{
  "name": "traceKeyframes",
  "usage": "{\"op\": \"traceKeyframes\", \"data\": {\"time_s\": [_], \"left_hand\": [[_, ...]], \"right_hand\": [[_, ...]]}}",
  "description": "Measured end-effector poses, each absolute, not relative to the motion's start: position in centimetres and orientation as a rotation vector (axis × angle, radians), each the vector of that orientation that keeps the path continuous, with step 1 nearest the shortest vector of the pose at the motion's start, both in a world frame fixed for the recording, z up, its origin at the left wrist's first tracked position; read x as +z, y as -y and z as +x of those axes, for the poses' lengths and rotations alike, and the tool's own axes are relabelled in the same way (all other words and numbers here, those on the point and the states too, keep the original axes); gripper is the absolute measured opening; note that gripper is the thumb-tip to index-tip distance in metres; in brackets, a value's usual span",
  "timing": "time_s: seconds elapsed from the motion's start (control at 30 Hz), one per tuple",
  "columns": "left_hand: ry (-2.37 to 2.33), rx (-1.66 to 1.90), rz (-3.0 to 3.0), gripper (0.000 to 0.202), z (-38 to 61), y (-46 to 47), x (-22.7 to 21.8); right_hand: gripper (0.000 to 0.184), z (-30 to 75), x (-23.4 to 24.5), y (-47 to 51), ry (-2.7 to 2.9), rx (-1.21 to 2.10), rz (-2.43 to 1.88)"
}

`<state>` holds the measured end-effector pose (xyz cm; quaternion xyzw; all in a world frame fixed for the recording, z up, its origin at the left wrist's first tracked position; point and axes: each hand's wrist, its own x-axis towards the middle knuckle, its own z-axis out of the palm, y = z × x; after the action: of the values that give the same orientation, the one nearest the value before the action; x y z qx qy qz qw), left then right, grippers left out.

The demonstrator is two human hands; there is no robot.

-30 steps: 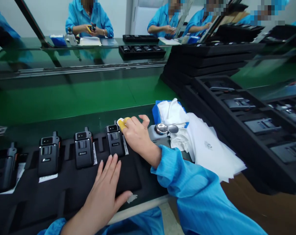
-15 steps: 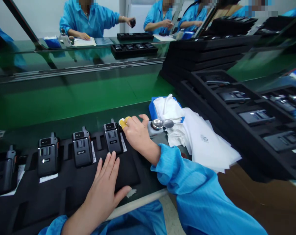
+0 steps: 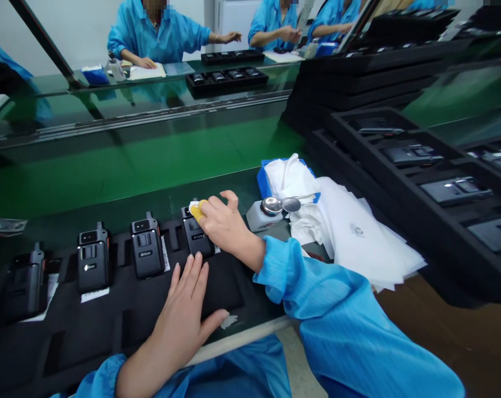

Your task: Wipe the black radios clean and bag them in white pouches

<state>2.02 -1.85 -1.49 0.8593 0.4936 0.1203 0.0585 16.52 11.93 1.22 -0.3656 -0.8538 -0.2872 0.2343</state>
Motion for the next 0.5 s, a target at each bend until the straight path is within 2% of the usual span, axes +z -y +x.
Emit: {"op": "traceKeyframes", "data": {"time_s": [0.2,0.5], "left_hand": [[-1.507,0.386,2.624,0.067,2.1,1.8,-1.5],[-1.510,0.374,2.608,0.067,2.0,1.9,-1.8]], "right_hand": [[0.026,17.4,1.2,-12.2,2.226,-0.839,-1.228],[0.028,17.0,0.6,-11.2,2.353,-0.585,-1.293]]}}
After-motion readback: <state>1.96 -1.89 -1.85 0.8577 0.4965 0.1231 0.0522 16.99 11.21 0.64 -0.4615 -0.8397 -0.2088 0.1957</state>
